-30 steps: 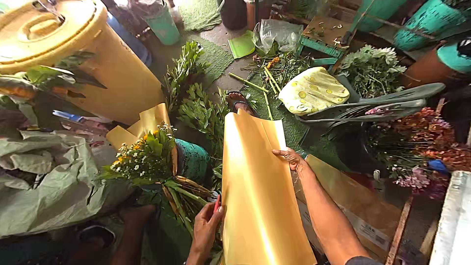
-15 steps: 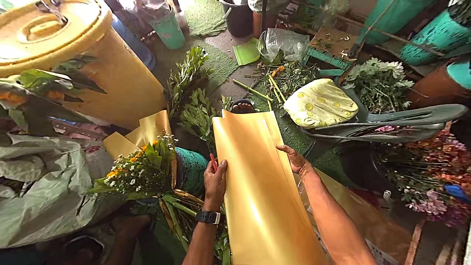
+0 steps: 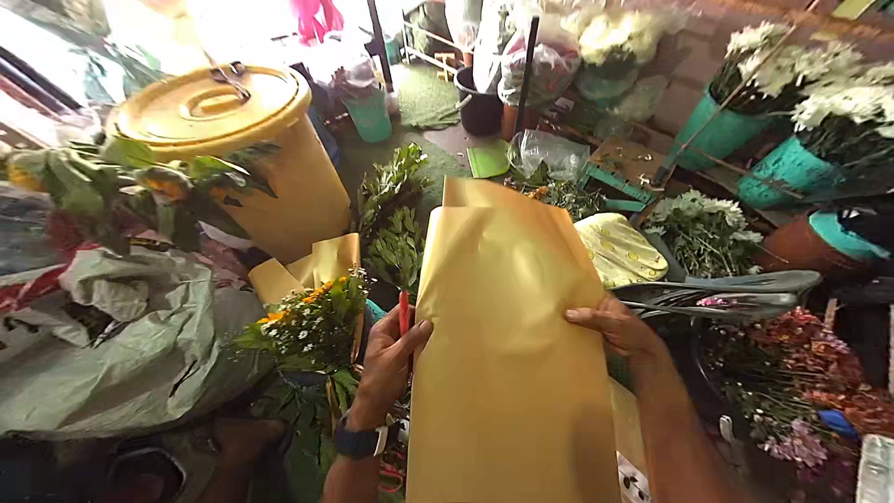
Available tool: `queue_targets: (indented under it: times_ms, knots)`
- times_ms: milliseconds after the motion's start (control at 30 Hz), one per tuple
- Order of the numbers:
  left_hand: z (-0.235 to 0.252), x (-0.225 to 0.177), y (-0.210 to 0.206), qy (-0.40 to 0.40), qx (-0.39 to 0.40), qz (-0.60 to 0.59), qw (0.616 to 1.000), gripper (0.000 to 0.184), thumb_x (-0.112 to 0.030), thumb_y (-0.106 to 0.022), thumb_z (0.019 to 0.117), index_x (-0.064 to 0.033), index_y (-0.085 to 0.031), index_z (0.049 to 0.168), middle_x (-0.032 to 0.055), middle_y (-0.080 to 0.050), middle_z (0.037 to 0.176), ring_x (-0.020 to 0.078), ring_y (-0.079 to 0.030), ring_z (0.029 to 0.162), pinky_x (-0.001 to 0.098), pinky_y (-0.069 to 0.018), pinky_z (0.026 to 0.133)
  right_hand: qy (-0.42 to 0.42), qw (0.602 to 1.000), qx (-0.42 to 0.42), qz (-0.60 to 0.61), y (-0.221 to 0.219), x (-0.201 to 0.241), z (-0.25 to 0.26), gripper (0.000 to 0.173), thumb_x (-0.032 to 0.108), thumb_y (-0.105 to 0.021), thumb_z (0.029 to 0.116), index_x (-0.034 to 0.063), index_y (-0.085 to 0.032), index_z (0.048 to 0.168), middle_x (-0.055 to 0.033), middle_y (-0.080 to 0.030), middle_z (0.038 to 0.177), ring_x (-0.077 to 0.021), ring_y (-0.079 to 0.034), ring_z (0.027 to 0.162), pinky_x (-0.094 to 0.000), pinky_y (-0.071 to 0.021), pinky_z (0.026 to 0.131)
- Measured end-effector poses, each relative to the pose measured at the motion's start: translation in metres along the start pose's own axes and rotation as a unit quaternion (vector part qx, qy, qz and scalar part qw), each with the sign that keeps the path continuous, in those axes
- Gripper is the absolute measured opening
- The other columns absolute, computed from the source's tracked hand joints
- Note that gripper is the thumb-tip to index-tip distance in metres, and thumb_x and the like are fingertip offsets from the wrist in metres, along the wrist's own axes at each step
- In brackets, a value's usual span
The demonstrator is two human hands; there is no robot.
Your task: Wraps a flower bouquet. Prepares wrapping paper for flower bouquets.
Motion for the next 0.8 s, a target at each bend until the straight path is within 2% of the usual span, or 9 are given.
queue_targets:
  times_ms: [133,200,267,367,467,533,600,667,800]
  knots:
    - [-0.034,-0.057,-0.01,-0.09,0.01,-0.059,0.994,0.033,-0.006,-0.074,0.0891,0.0021,-0.062,0.118,0.0085,-0.074,0.097,0.0168,-0.074,0.085,0.0341,-0.0639,0.077,0.082,0.991,0.056,-0.089,-0.042,0.087,-0.034,0.049,0.005,-0.085,0.073,0.014,-0.065,0.117,0.0036,-0.077,0.102,-0.0097,-0.074,0.094,-0.0317,-0.0629,0.088]
    - [-0.045,-0.078,-0.013,-0.141,-0.011,-0.078,0.987,0.03,0.0,-0.074,0.0868,0.0021,-0.063,0.114,0.0092,-0.075,0.095,0.017,-0.074,0.084,0.0343,-0.0637,0.077,0.112,0.977,0.094,-0.156,-0.066,0.124,-0.046,0.052,0.006,-0.087,0.0719,0.015,-0.065,0.119,0.0063,-0.076,0.105,-0.007,-0.073,0.098,-0.0296,-0.062,0.091]
    - [-0.067,-0.103,-0.01,-0.192,-0.02,-0.083,0.978,0.028,-0.003,-0.078,0.0852,-0.0035,-0.068,0.111,0.0064,-0.076,0.095,0.0143,-0.074,0.084,0.0322,-0.0632,0.078,0.15,0.951,0.118,-0.241,-0.084,0.156,-0.065,0.048,0.015,-0.088,0.0728,0.0192,-0.068,0.117,0.0113,-0.076,0.104,-0.0028,-0.072,0.097,-0.0259,-0.0619,0.089]
    - [-0.111,-0.135,-0.001,-0.256,-0.037,-0.089,0.962,0.028,-0.008,-0.081,0.0838,-0.0124,-0.072,0.11,0.0021,-0.075,0.096,0.0105,-0.072,0.085,0.0293,-0.0623,0.079,0.211,0.924,0.153,-0.279,-0.109,0.191,-0.097,0.04,0.025,-0.086,0.0798,0.0251,-0.07,0.117,0.0112,-0.076,0.104,-0.0037,-0.073,0.095,-0.0266,-0.063,0.085]
    - [-0.138,-0.157,-0.002,-0.302,-0.044,-0.079,0.949,0.027,-0.014,-0.081,0.0855,-0.0133,-0.072,0.111,0.001,-0.075,0.095,0.0086,-0.072,0.083,0.0269,-0.0618,0.077,0.27,0.942,0.032,-0.194,-0.138,0.223,-0.121,0.051,0.04,-0.084,0.0827,0.0186,-0.062,0.124,0.0066,-0.075,0.104,-0.0082,-0.073,0.094,-0.0299,-0.0637,0.084]
    - [-0.147,-0.166,-0.007,-0.32,-0.031,-0.052,0.945,0.025,-0.019,-0.079,0.0887,-0.0122,-0.072,0.112,0.0004,-0.074,0.094,0.0073,-0.07,0.082,0.0251,-0.0605,0.075,0.296,0.942,-0.036,-0.155,-0.159,0.245,-0.13,0.039,0.039,-0.07,0.0961,0.0135,-0.059,0.123,0.0044,-0.075,0.1,-0.0086,-0.074,0.09,-0.0291,-0.0644,0.081]
    - [-0.154,-0.168,-0.012,-0.321,-0.03,-0.048,0.945,0.023,-0.022,-0.078,0.0898,-0.0121,-0.072,0.11,-0.0007,-0.074,0.092,0.0061,-0.07,0.079,0.0239,-0.0602,0.073,0.313,0.936,-0.015,-0.164,-0.178,0.257,-0.134,0.026,0.033,-0.047,0.1092,0.016,-0.063,0.118,0.006,-0.074,0.097,-0.0045,-0.072,0.088,-0.0258,-0.0625,0.082]
    - [-0.162,-0.165,-0.01,-0.319,-0.04,-0.067,0.944,0.022,-0.02,-0.078,0.0899,-0.0087,-0.073,0.108,0.001,-0.073,0.089,0.0074,-0.069,0.077,0.0247,-0.0599,0.072,0.304,0.938,0.014,-0.166,-0.188,0.254,-0.136,0.034,0.031,-0.036,0.1122,0.0161,-0.066,0.114,0.0052,-0.073,0.094,-0.0033,-0.071,0.087,-0.0248,-0.0619,0.081]
    - [-0.175,-0.155,0.001,-0.314,-0.066,-0.069,0.945,0.019,-0.016,-0.075,0.0915,-0.0053,-0.072,0.107,0.0019,-0.073,0.087,0.008,-0.068,0.076,0.025,-0.0598,0.071,0.286,0.947,0.036,-0.143,-0.193,0.236,-0.141,0.033,0.028,-0.035,0.1124,0.0122,-0.064,0.118,0.0018,-0.074,0.098,-0.0056,-0.072,0.09,-0.0268,-0.0619,0.084]
Point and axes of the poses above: each hand's wrist, its own z-axis towards the middle knuckle, its own y-axis out of the back of the hand, x = y × z, the point moved 6 cm from there along z, towards the middle knuckle
